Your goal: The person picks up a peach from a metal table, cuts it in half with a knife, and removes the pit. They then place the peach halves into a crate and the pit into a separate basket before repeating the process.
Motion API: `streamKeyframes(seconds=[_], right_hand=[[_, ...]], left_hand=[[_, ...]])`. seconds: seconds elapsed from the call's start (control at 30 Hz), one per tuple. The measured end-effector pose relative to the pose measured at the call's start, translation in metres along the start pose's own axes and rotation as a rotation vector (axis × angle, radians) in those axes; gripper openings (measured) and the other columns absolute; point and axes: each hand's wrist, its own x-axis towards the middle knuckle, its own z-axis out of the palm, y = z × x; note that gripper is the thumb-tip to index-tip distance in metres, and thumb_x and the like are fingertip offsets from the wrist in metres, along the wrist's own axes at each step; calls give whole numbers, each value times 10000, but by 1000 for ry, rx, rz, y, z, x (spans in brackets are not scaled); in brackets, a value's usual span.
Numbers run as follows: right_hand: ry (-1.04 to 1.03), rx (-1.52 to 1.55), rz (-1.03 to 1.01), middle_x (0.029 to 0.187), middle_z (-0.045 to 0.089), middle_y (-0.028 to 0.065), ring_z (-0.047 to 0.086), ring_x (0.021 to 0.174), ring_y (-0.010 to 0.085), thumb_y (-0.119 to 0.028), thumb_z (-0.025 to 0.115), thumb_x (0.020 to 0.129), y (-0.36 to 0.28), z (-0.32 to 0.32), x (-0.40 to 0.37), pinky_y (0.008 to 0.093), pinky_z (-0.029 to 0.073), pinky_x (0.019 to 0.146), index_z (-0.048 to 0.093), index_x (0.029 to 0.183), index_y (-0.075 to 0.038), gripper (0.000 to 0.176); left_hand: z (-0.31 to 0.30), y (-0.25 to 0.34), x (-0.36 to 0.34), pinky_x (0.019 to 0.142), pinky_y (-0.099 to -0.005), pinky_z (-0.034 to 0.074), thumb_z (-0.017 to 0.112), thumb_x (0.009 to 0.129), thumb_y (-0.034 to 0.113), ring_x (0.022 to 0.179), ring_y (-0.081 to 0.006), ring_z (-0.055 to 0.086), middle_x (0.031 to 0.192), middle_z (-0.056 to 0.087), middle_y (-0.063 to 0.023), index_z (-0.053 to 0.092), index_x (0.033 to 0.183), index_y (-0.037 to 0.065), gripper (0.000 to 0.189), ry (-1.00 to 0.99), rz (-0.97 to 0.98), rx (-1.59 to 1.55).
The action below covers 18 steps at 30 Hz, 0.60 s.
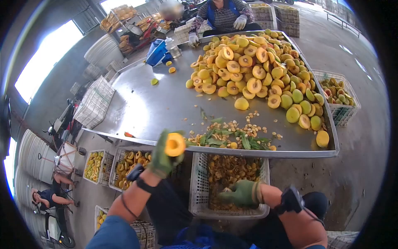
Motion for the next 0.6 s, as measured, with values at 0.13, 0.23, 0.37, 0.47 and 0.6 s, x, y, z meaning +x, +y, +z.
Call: streamKeyframes(seconds=[0.13, 0.23, 0.37, 0.47, 0.6], right_hand=[[85, -558, -328, 1147, 693, 137, 684, 1035, 387, -428, 406, 1036, 2, 9, -16, 495, 559, 890, 623, 1257, -274, 345], [32, -559, -315, 1138, 687, 136, 678, 1055, 384, -427, 414, 1039, 1, 7, -26, 488, 549, 918, 620, 1253, -247, 347], [202, -559, -337, 1156, 693, 182, 670, 1091, 399, -428, 446, 1025, 8, 7, -36, 505, 520, 962, 652, 1231, -187, 378], [306, -265, -153, 1163, 701, 204, 666, 1104, 399, -431, 484, 1001, 3, 4, -35, 493, 512, 975, 662, 1210, -107, 425], [387, -156, -23, 1130, 710, 208, 673, 1062, 405, -444, 538, 970, -5, -16, -52, 480, 518, 948, 660, 1177, -57, 455]], left_hand=[[-119, 25, -15, 672, -289, 547, 548, 1024, 317, 810, -145, 658, 975, 676, -51, 637, 1224, 64, 335, 89, 606, 1215], [-223, 24, -18, 781, -334, 541, 582, 1014, 264, 890, -217, 664, 961, 676, -116, 683, 1097, 42, 258, 333, 174, 1346], [-182, 30, 47, 801, -313, 556, 582, 1031, 302, 956, -200, 698, 1032, 737, -152, 676, 1142, -27, 359, 285, 97, 1180], [-25, 24, 103, 891, -342, 570, 632, 1011, 295, 1003, -229, 721, 1112, 741, -180, 667, 1247, -19, 395, 9, 622, 1310], [136, -35, 197, 863, -454, 559, 663, 928, 430, 1043, -419, 682, 1129, 712, -230, 627, 1273, 33, 527, -212, 787, 1422]])
